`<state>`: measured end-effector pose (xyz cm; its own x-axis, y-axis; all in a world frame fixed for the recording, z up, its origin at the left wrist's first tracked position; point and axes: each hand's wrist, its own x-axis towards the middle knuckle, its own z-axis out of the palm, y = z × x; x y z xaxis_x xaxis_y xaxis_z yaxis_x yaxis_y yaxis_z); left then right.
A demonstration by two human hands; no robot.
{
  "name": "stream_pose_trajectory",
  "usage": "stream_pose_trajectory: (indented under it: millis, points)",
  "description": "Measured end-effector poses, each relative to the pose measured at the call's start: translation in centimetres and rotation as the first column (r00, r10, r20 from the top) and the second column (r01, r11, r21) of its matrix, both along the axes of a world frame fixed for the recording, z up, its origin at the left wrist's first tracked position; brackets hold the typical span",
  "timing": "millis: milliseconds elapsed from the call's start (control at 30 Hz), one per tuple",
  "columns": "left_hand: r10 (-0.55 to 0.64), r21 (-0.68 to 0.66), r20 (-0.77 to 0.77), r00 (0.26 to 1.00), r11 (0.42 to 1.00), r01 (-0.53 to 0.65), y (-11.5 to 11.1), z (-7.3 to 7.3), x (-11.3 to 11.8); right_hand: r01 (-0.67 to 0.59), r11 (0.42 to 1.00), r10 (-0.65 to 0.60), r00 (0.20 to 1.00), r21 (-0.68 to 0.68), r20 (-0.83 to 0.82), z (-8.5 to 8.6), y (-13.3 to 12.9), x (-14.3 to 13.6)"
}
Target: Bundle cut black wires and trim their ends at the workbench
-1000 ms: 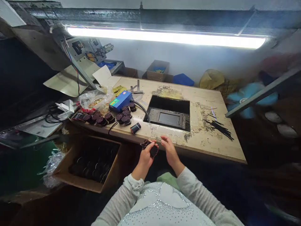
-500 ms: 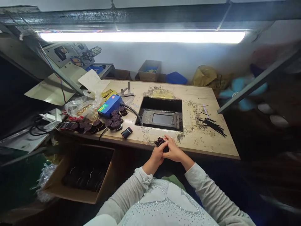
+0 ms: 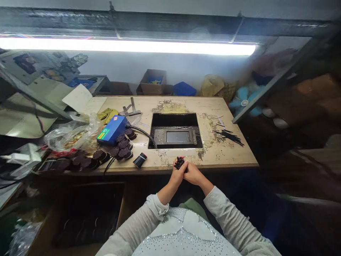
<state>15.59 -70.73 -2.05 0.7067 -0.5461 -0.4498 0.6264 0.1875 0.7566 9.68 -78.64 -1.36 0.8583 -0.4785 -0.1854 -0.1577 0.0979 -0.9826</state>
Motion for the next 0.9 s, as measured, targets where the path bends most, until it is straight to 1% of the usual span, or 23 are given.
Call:
stream_pose_trajectory:
  millis: [67,133,200,267,333,400,467,567,633,667,767,900]
  points:
    - [-0.025,0.042,0.041,0.999,0.999,0.023,0.2,0.1,0.3,-0.015,0.999,0.016,1.000,-0.036,0.007,-0.1,0.3,0.0]
    - [-0.071,0.114,0.120,0.990,0.992,0.058,0.4,0.3,0.4,-0.022,1.000,0.022,0.999,-0.019,0.028,-0.2,0.3,-0.3]
    - [-0.148,0.182,0.202,0.968,0.977,0.112,0.4,0.5,0.4,-0.026,0.998,0.023,0.998,0.064,0.051,-0.3,0.2,-0.6]
    - [-0.245,0.192,0.237,0.940,0.960,0.202,0.3,0.7,0.5,-0.030,0.977,0.023,0.999,0.213,0.036,-0.1,-0.2,-1.1]
    - [-0.334,0.121,0.195,0.922,0.941,0.315,-0.1,0.8,0.6,-0.035,0.928,0.039,0.999,0.370,-0.002,0.1,-0.9,-1.7]
    - [-0.416,0.016,0.128,0.900,0.909,0.417,-0.7,0.9,0.9,-0.054,0.873,0.073,0.997,0.484,-0.019,0.4,-1.8,-2.3]
    - [-0.492,-0.073,0.085,0.866,0.864,0.498,-1.6,1.1,1.1,-0.099,0.829,0.118,0.993,0.550,0.001,0.7,-3.0,-3.0]
    - [-0.582,-0.166,0.078,0.810,0.793,0.586,-3.4,1.4,0.9,-0.187,0.775,0.214,0.976,0.604,0.029,0.9,-4.9,-4.0]
    - [-0.608,-0.190,0.075,0.791,0.770,0.610,-4.7,1.5,0.3,-0.225,0.749,0.254,0.966,0.623,0.042,0.8,-6.1,-4.6]
    - [-0.610,-0.191,0.070,0.789,0.768,0.611,-5.3,1.5,-0.1,-0.235,0.739,0.266,0.963,0.632,0.047,0.6,-6.7,-4.9]
    - [-0.582,-0.184,0.055,0.811,0.792,0.582,-6.9,1.3,-1.5,-0.259,0.715,0.316,0.948,0.649,0.030,0.1,-8.2,-5.7]
    - [-0.535,-0.166,0.079,0.841,0.825,0.540,-8.5,0.8,-3.0,-0.272,0.716,0.350,0.937,0.643,0.006,-0.7,-10.0,-6.7]
